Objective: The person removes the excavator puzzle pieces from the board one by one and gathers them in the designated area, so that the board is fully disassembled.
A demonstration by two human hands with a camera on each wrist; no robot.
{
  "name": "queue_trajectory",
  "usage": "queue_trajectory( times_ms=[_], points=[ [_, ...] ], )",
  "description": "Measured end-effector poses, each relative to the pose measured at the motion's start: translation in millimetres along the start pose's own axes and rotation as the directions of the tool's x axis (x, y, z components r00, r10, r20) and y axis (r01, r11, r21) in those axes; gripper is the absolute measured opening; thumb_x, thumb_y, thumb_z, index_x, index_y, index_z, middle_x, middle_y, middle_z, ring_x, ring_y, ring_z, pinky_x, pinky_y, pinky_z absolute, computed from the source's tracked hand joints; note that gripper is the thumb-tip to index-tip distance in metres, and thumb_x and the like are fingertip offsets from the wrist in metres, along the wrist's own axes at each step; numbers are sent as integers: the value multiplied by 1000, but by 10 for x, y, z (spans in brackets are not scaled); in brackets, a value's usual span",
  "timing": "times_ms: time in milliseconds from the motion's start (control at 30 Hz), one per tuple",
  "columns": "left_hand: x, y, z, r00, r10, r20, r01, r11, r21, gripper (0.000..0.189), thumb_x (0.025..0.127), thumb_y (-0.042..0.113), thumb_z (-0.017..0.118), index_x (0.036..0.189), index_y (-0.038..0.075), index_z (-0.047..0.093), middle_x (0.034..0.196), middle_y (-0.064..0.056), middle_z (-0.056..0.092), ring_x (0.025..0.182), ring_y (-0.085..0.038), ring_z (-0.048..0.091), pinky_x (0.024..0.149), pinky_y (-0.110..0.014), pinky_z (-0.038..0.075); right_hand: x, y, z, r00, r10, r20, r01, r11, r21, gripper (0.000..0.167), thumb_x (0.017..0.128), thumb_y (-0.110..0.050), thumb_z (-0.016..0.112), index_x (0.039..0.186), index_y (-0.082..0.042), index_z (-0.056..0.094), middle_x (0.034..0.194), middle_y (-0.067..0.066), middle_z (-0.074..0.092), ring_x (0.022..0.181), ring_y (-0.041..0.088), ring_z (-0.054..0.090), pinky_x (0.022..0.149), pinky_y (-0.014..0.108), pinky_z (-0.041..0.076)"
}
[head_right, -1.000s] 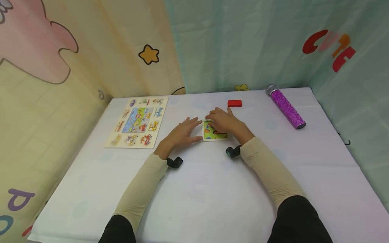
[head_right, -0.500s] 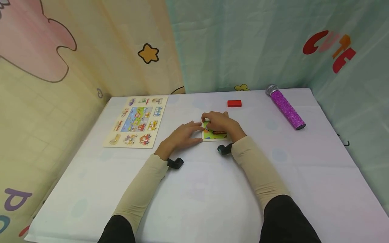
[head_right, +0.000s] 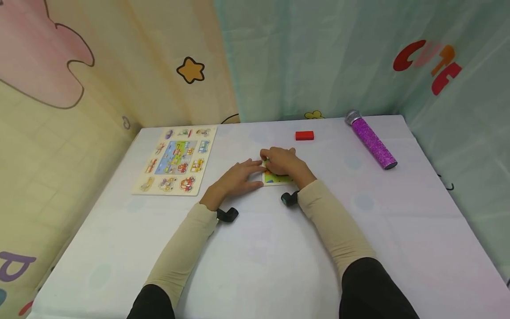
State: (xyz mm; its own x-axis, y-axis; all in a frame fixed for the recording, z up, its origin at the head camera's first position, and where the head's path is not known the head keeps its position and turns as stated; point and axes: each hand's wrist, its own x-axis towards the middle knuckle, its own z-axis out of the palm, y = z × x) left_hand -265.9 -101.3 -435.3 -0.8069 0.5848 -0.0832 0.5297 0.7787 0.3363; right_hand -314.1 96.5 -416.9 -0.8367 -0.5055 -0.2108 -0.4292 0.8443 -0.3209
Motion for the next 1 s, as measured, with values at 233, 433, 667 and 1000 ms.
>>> queue_trajectory(
  times_ms=[233, 433, 667, 1000],
  points=[
    [-31, -11, 39, 1000, 25, -12, -25, 999, 31, 49, 101, 45, 61, 146, 28, 56, 163, 3, 33, 150, -29, 25, 116, -59, 22, 17, -37, 18, 999, 14, 29, -15, 1000, 13, 18, 103, -15, 48, 120, -20, 53, 100, 6, 58, 97, 25, 55, 95, 65, 35],
    [-49, -7, 47, 999, 31, -25, -29, 997, 77, 49, 101, 46, 60, 146, 28, 56, 162, 4, 33, 149, -28, 28, 114, -59, 26, 50, -47, 27, 999, 16, 42, -17, 1000, 19, 16, 103, -15, 48, 118, -20, 53, 100, 7, 56, 98, 26, 54, 99, 73, 30],
    [-47, 5, 38, 999, 33, -34, -30, 996, 87, 49, 101, 46, 61, 146, 28, 56, 162, 4, 34, 149, -28, 28, 115, -57, 25, 70, -31, 26, 1000, 13, 13, -13, 1000, -3, 14, 103, -17, 46, 115, -19, 53, 102, 10, 52, 96, 27, 53, 92, 67, 36],
    [-48, 13, 48, 999, 24, -22, -21, 992, 123, 48, 101, 47, 59, 146, 31, 55, 162, 3, 34, 148, -29, 30, 114, -57, 27, 65, 4, 32, 997, -34, -65, 33, 999, -11, 15, 104, -17, 45, 114, -15, 55, 104, 10, 52, 92, 28, 53, 85, 56, 42]
  ],
)
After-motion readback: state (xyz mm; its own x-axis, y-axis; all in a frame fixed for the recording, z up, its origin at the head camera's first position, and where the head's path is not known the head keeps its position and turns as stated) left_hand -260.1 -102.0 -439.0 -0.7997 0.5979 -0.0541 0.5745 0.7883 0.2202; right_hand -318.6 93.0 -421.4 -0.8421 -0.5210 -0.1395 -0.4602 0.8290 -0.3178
